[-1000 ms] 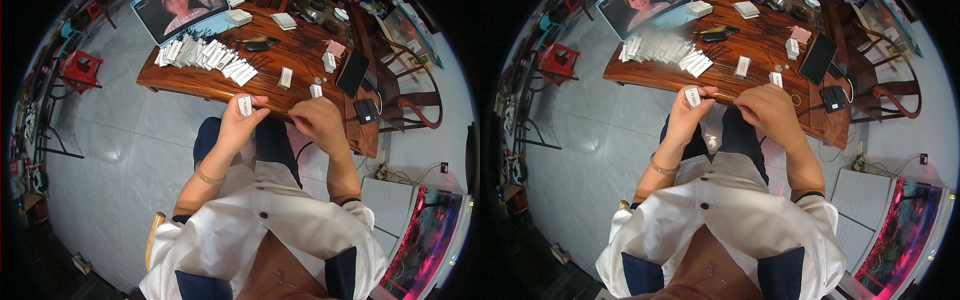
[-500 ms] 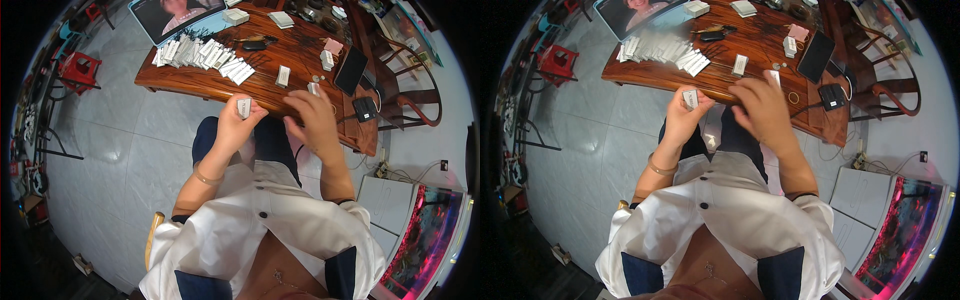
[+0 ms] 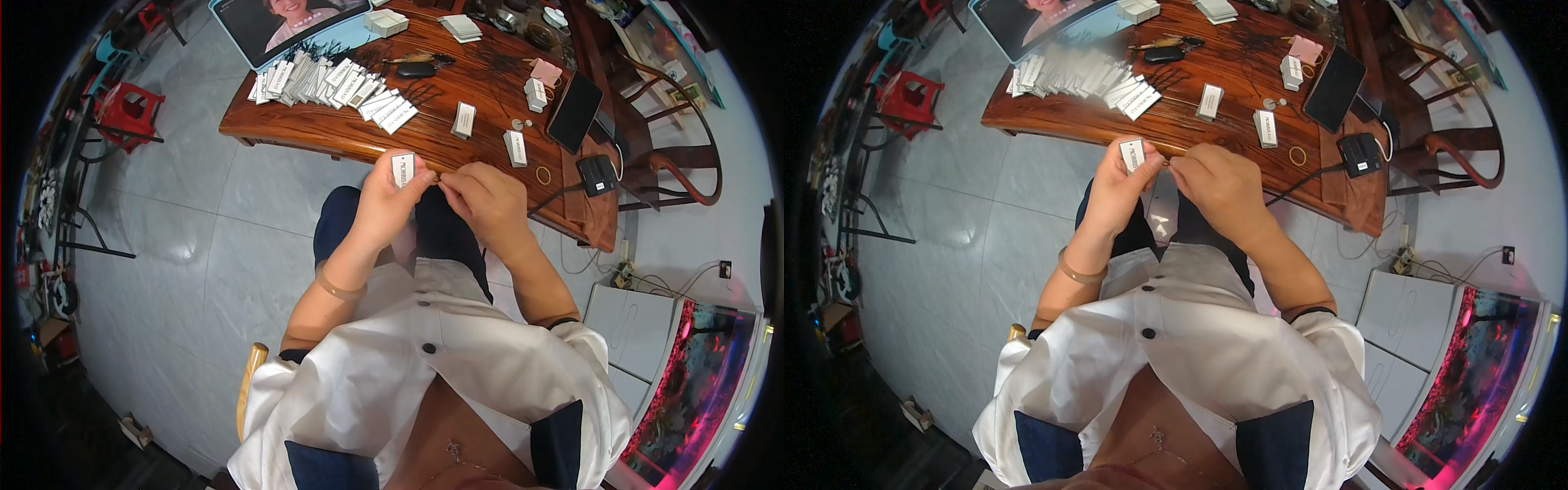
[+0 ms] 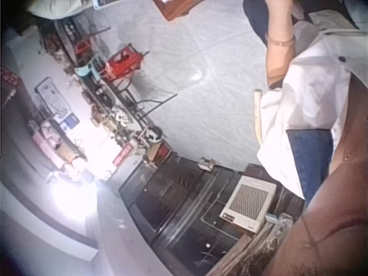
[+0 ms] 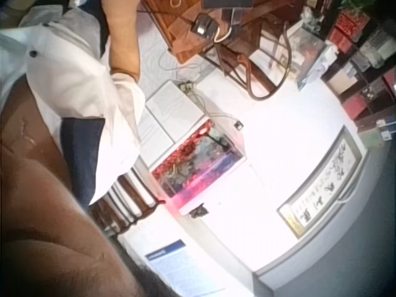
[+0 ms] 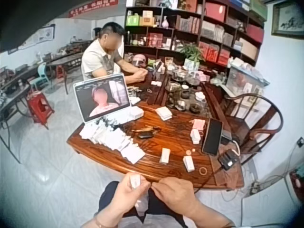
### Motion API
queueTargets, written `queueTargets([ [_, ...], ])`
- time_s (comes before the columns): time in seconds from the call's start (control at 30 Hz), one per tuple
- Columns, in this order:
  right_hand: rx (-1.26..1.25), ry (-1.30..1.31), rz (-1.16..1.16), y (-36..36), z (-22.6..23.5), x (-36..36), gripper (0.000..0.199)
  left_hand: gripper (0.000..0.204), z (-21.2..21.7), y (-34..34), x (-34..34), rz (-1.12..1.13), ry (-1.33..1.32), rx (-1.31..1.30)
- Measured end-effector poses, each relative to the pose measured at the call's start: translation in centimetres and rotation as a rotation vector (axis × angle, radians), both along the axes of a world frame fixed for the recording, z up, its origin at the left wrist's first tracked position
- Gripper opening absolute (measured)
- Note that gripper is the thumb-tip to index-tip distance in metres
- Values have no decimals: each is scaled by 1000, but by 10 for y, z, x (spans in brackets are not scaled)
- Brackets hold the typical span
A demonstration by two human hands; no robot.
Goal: The person assembles product boxes by hand, folding flat packaging boxes into shape and inserting product tags into them.
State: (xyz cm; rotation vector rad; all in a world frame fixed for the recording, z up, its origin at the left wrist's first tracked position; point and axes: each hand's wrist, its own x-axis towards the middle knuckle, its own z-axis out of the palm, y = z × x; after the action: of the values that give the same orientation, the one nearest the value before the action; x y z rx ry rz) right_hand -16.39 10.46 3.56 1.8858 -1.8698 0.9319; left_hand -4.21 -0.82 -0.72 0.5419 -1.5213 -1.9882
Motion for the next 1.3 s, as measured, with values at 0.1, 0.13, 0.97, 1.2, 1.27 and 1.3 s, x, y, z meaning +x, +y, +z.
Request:
queueTargets([
  [0.1,-63,-60,-31,-5,7,1,19,10,4,-1,0,-72,87,170],
  [0.13,-103,-120,-37,-8,7,3,18,11,2,1,1,-105,71,131],
  [0.97,10,-518,-87,-21,1,21,9,14,-1,3,2,300,-119,-927],
  [1.2,64,-697,-65,-21,-2,23,10,12,-3,1,2,314,-113,-953],
  [1.27,85,-738,-70,-19,-1,22,11,12,-5,-2,3,313,-181,-910],
  [1.3,197,-814,-80,-16,0,19,12,12,-4,-3,3,313,-181,-910],
])
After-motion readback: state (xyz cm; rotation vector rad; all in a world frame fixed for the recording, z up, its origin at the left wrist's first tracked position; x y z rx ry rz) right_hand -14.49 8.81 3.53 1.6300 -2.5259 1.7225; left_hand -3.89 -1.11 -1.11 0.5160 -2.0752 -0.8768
